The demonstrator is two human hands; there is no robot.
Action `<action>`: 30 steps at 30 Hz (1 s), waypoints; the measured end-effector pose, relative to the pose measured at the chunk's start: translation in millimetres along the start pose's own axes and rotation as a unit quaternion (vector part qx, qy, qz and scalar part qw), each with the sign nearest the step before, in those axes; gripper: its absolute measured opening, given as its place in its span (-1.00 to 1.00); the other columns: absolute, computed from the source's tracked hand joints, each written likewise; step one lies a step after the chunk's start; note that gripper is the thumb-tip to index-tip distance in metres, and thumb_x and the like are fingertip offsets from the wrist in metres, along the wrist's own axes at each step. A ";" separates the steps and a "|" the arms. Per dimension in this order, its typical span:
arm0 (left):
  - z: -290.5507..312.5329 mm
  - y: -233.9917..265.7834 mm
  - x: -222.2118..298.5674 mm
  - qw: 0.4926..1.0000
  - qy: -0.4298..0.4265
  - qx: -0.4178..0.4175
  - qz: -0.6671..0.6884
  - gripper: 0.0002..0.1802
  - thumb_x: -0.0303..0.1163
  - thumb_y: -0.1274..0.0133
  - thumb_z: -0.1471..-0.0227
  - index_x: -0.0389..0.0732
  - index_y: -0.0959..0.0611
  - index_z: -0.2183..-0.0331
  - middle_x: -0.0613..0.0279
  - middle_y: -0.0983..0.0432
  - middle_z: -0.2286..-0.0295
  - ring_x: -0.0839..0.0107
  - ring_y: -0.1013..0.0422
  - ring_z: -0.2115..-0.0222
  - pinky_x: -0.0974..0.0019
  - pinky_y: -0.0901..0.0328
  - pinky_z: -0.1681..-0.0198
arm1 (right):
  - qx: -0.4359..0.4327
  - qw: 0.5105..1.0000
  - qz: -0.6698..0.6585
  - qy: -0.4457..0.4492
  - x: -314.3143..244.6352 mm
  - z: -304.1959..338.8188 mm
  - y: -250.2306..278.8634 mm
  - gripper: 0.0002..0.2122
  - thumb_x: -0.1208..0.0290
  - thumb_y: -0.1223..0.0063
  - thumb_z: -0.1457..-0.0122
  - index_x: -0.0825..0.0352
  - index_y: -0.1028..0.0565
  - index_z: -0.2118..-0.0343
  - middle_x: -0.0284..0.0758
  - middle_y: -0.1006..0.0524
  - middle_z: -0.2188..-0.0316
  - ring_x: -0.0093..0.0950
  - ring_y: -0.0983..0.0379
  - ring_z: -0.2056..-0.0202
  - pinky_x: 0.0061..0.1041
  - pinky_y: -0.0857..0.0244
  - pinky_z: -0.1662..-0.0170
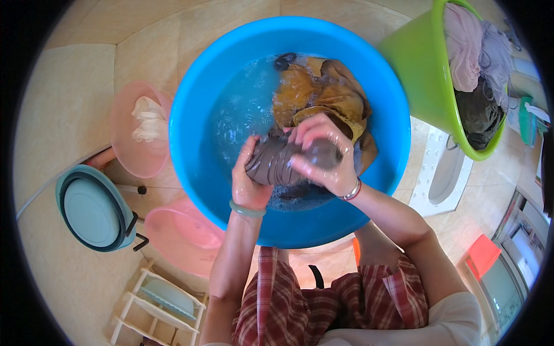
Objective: The person hand washes clothes in a blue basin filled with soapy water. They scrub and agitate a light-colored garment, wring it out, and place it in a green bucket. They then add a brown shirt and other items from a pink basin into the blue basin and continue washing them by hand.
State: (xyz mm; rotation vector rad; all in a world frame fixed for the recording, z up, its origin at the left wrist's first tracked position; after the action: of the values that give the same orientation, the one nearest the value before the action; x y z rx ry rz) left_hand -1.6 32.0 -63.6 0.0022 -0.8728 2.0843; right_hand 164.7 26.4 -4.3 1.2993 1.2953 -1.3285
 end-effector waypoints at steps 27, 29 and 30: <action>100.1 -94.1 -8.2 0.439 -0.590 -0.228 -0.638 -0.69 -0.56 -0.20 0.55 0.03 -0.54 0.59 0.30 -0.45 0.42 0.13 -0.44 0.33 0.29 -0.36 0.36 | -0.199 0.706 -0.420 -0.534 58.9 13.8 -42.5 -0.76 0.25 -0.06 -0.17 0.26 -0.47 0.56 -0.45 -0.42 0.64 -0.64 -0.31 0.58 -0.62 -0.19 0.45; 105.6 -88.1 -16.1 0.406 -0.589 -0.251 -0.651 -0.78 -0.47 -0.16 0.46 -0.01 -0.53 0.58 0.27 -0.39 0.36 0.10 -0.40 0.28 0.17 -0.42 0.26 | -0.224 0.755 -0.289 -0.545 60.4 15.5 -38.4 -0.77 0.28 -0.10 -0.10 0.31 -0.48 0.60 -0.42 -0.46 0.61 -0.62 -0.33 0.55 -0.56 -0.20 0.43; 106.4 -85.5 -19.6 0.404 -0.587 -0.266 -0.649 -0.77 -0.49 -0.17 0.48 0.00 -0.53 0.60 0.28 -0.41 0.39 0.11 -0.40 0.29 0.18 -0.43 0.27 | -0.258 0.774 -0.244 -0.525 60.7 13.9 -37.5 -0.77 0.28 -0.11 -0.09 0.31 -0.49 0.60 -0.40 -0.47 0.61 -0.60 -0.34 0.55 -0.54 -0.20 0.42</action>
State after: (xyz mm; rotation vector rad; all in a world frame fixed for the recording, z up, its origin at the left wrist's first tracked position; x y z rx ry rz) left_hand 40.3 -10.5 60.8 1.4529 -1.4777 -0.0809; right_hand 120.0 21.9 -61.4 -0.2608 1.0217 -1.5117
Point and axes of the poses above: each hand's wrist, its own z-axis away from the middle knuckle, its own y-axis out of the back of the hand, x = y × z, the point moved 4 cm from there along -z, towards the middle knuckle
